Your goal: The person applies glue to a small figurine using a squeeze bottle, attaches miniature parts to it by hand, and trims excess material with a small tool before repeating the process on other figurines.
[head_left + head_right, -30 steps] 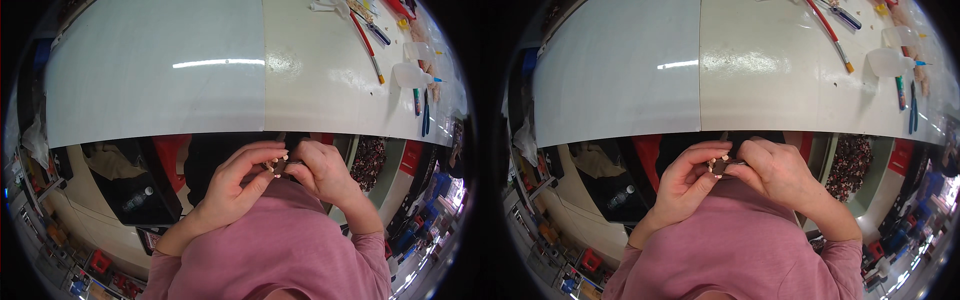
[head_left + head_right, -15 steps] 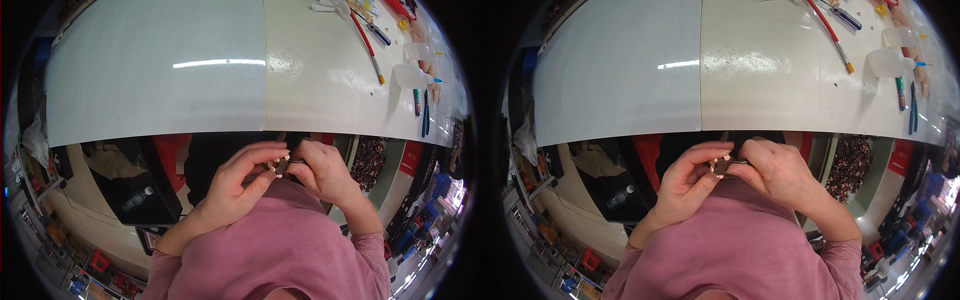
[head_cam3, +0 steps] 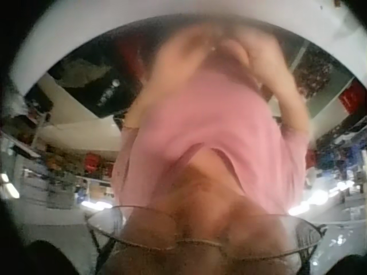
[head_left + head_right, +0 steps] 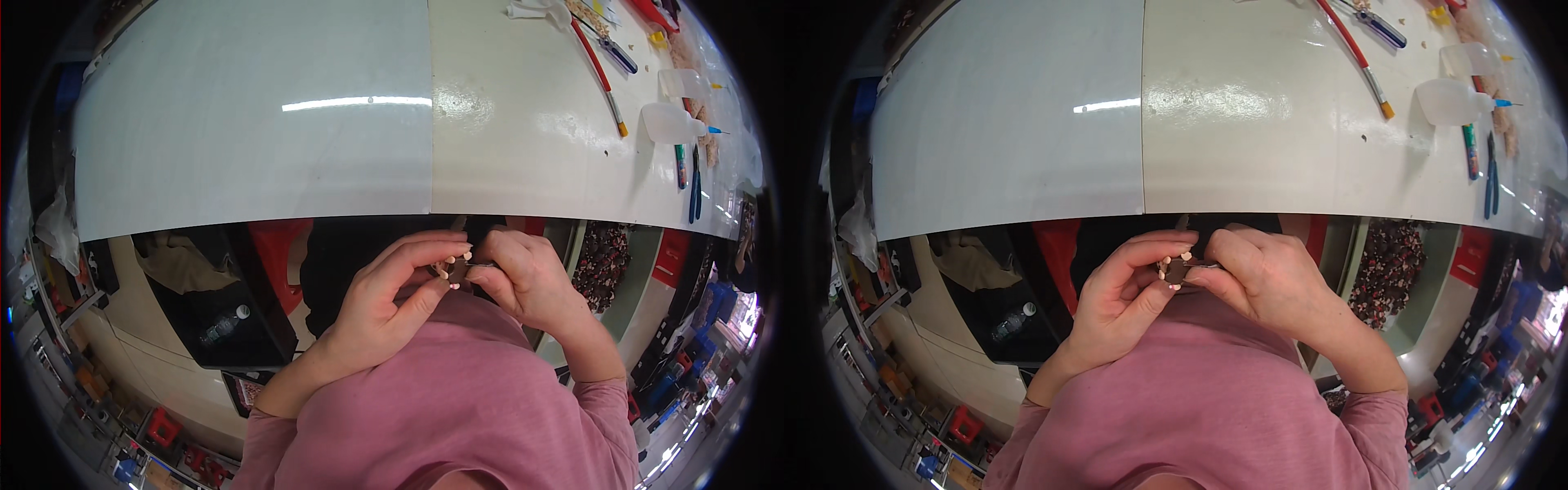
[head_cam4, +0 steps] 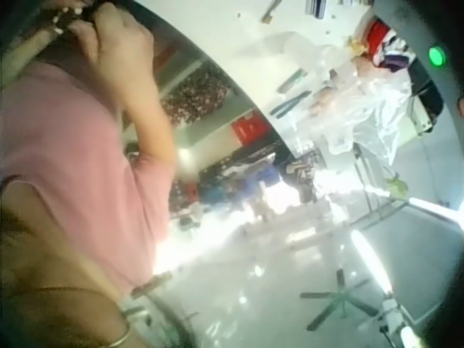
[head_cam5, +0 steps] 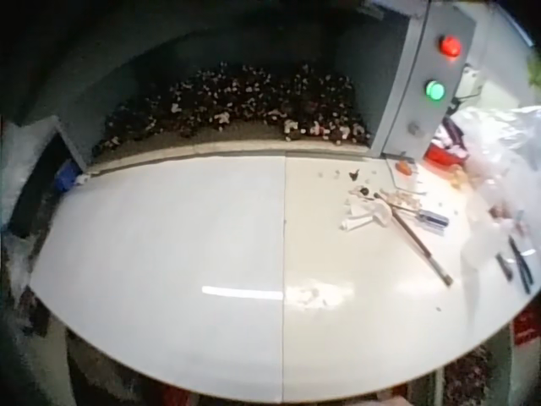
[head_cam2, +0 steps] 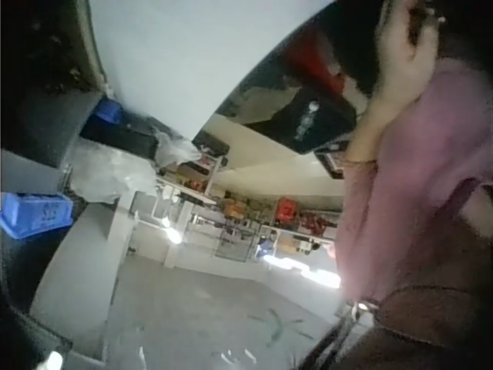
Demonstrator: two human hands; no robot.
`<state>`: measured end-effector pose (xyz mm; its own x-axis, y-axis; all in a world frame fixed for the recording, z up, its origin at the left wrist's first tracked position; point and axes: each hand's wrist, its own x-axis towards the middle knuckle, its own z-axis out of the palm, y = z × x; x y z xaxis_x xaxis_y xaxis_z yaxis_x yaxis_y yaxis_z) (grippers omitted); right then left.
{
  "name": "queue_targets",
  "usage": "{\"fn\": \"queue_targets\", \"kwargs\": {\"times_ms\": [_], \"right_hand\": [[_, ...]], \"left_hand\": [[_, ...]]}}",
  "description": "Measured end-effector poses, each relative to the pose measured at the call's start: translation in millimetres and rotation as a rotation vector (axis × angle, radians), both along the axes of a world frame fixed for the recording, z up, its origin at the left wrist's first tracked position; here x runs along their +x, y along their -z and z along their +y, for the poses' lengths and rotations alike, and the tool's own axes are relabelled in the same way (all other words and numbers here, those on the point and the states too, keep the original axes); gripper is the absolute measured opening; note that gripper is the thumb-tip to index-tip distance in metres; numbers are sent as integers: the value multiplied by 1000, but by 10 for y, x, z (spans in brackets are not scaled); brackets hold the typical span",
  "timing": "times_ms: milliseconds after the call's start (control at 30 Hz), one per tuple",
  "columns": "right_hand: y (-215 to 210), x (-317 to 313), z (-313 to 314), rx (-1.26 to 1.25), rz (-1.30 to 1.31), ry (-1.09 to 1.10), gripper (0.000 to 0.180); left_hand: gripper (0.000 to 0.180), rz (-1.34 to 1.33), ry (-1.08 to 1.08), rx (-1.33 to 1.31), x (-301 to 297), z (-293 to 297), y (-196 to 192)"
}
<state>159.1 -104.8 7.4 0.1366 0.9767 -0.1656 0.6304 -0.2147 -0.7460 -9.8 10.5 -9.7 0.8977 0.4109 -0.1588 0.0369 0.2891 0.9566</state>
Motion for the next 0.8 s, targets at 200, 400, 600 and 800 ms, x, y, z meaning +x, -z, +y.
{"fn": "queue_targets", "kwargs": {"times_ms": [200, 400, 600, 800], "right_hand": [[-5, -12, -12, -5, 4, 26, 32], [-33, 6, 23, -29, -18, -15, 31], [5, -29, 22, 94, 45, 69, 28], [-48, -56, 7, 76, 133, 64, 26]], "left_hand": [[33, -7, 0, -1, -2, 0, -9], [33, 2, 9, 73, -9, 26, -9], [35, -12, -44, -123, -4, -25, -24], [32, -6, -32, -26, 8, 2, -15]]}}
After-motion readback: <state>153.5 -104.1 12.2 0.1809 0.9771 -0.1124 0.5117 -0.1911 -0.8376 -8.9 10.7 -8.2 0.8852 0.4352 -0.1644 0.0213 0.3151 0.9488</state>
